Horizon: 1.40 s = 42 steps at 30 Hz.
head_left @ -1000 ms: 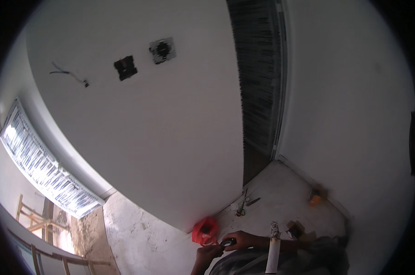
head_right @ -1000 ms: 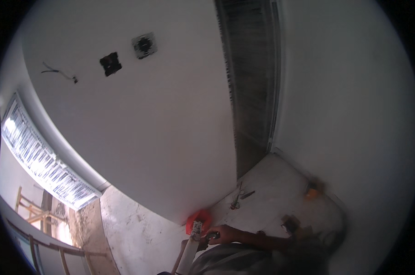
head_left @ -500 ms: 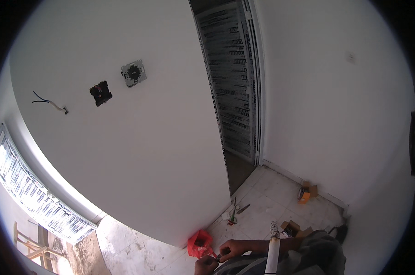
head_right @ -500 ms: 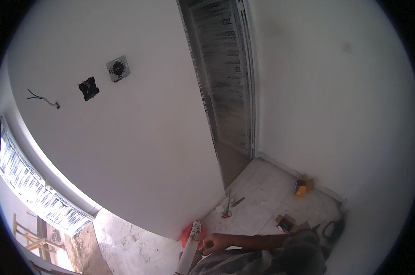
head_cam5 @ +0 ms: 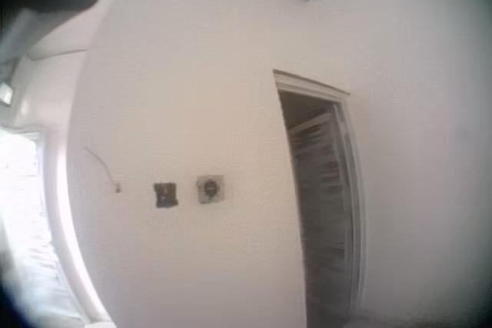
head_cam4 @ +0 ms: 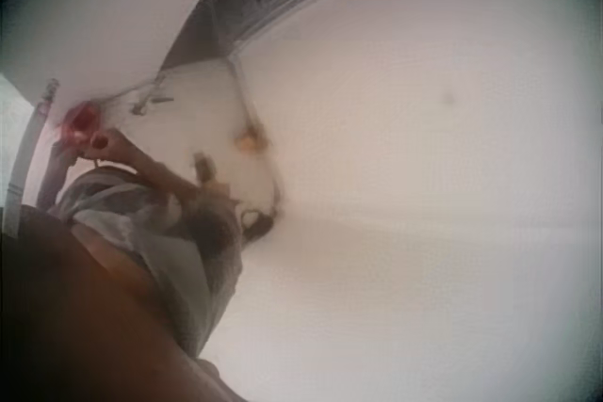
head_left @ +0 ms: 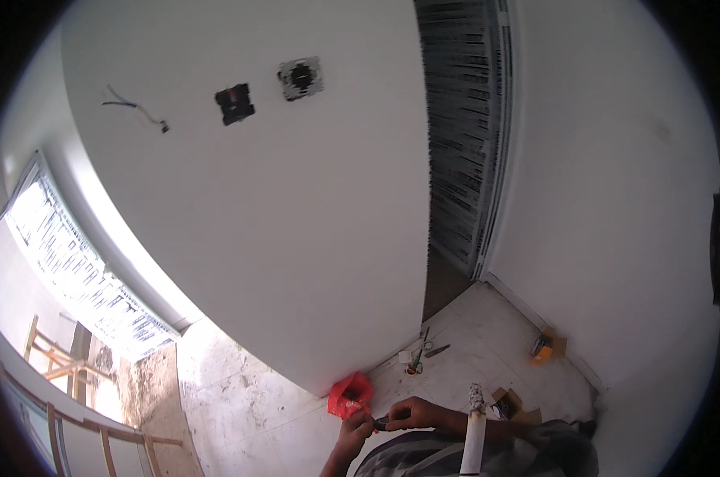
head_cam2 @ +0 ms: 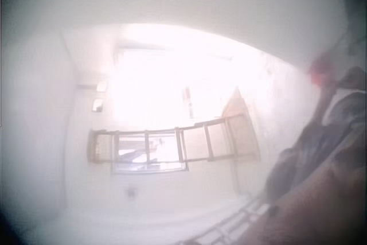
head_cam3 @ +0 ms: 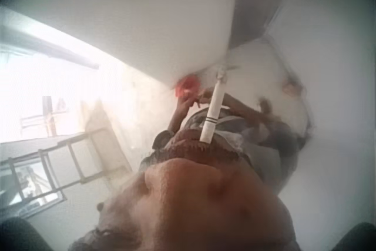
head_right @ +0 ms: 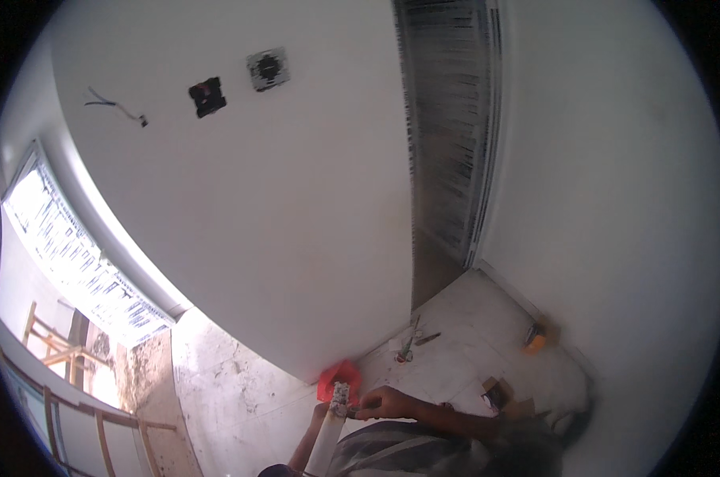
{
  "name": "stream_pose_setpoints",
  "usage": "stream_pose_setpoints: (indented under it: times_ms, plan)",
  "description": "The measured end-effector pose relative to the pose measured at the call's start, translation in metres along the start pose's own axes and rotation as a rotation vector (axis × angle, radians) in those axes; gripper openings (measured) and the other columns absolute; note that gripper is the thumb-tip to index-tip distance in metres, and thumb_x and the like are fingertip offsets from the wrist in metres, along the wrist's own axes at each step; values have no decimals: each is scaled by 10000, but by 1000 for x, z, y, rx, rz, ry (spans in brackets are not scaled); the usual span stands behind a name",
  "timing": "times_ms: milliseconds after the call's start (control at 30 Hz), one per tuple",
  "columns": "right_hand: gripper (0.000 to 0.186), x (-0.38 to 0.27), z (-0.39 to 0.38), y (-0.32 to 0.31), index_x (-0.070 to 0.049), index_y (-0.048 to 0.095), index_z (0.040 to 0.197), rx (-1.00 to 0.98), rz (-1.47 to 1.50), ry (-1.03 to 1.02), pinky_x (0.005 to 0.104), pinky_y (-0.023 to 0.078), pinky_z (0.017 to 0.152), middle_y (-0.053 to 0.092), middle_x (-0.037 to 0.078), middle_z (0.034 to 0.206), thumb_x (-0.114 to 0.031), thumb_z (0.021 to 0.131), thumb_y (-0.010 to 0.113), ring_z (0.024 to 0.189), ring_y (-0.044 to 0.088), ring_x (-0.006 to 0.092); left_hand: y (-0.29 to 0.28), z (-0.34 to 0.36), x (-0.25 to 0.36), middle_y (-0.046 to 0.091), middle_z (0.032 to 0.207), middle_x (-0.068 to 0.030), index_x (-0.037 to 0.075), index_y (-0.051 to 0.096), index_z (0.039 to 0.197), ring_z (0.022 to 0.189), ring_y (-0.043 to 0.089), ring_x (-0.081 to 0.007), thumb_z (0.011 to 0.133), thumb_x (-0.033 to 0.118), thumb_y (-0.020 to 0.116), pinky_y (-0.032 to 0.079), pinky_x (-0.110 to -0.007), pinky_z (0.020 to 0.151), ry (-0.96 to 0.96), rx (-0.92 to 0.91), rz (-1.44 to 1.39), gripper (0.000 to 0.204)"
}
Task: The person works on a wall-mounted electrical box, using pliers to strip and adjust wires, then wraps the connections with electrical tape. The person handles the fixture and wires directly with their hands and tools.
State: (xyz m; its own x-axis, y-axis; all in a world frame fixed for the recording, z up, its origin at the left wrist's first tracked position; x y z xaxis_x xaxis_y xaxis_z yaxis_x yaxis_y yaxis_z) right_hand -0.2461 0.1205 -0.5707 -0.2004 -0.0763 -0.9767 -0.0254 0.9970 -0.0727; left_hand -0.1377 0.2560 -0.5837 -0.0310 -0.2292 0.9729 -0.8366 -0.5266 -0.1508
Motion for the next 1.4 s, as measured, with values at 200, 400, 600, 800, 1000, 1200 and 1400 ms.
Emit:
stream_pose_setpoints:
  times_ms: [200, 400, 600, 800, 1000, 1200, 1400]
  plan:
    - [272, -29, 6, -11, -80, 751, 939, 100, -165, -89, 269, 483, 770, 693, -31, 818, -329, 885, 848, 785, 589, 72, -18, -10, 33, 717, 844, -35, 14, 742, 952, 789, 643, -107, 917, 183, 735, 508, -283, 714, -102, 67, 4, 173]
    - [290, -15, 27, -3, -83, 748, 927, 45, -117, -31, 270, 474, 767, 685, -17, 828, -353, 884, 843, 802, 579, 76, -33, 0, 0, 738, 905, -85, 21, 743, 1005, 848, 686, -151, 941, 216, 726, 541, -321, 789, -4, 38, 178, 206]
    - [301, -39, 34, 5, -54, 735, 940, 42, -123, -17, 278, 484, 754, 666, -28, 809, -337, 898, 830, 804, 587, 73, -46, 12, -6, 716, 895, -128, -8, 679, 980, 875, 693, -195, 957, 219, 666, 540, -354, 796, -11, 122, 224, 229]
    - [282, -46, 58, -11, -63, 738, 991, 38, 10, 71, 282, 517, 770, 691, 8, 836, -327, 919, 806, 822, 625, 100, -71, 45, 32, 711, 866, -159, -16, 684, 1007, 817, 697, -218, 954, 227, 654, 545, -374, 757, 89, 242, 255, 251]
    - [267, -151, 104, -87, -69, 745, 1075, 256, -353, -382, 327, 552, 816, 719, 112, 1189, -293, 934, 782, 974, 687, 179, -125, 80, 150, 748, 868, -108, 1, 722, 1017, 788, 702, -152, 960, 199, 712, 567, -334, 748, 221, 333, 183, 206]
    - [217, -387, 120, -172, -48, 735, 1089, 644, -701, -1028, 410, 544, 968, 625, 198, 1405, -175, 919, 779, 1274, 621, 312, -216, 106, 312, 740, 880, -67, 55, 713, 925, 763, 680, -172, 879, 89, 779, 531, -321, 671, 793, 610, 531, 88]
    - [229, -550, 133, -183, -57, 730, 1123, 901, -849, -1316, 429, 542, 986, 638, 176, 1329, -199, 945, 757, 1217, 643, 332, -254, 113, 457, 727, 910, -70, 59, 715, 909, 823, 687, -196, 871, 54, 763, 529, -325, 695, 1103, 826, 754, 62]
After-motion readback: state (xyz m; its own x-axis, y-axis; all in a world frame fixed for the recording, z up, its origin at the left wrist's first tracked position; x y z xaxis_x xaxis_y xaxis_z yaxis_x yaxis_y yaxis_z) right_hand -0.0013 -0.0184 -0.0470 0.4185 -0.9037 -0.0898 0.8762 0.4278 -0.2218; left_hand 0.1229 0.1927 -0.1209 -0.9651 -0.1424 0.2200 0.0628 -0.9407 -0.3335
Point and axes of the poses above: each hand's wrist, its own z-axis towards the middle knuckle, its own y-axis out of the palm, x = y × z, the point moved 8 cm from there along z, towards the middle knuckle
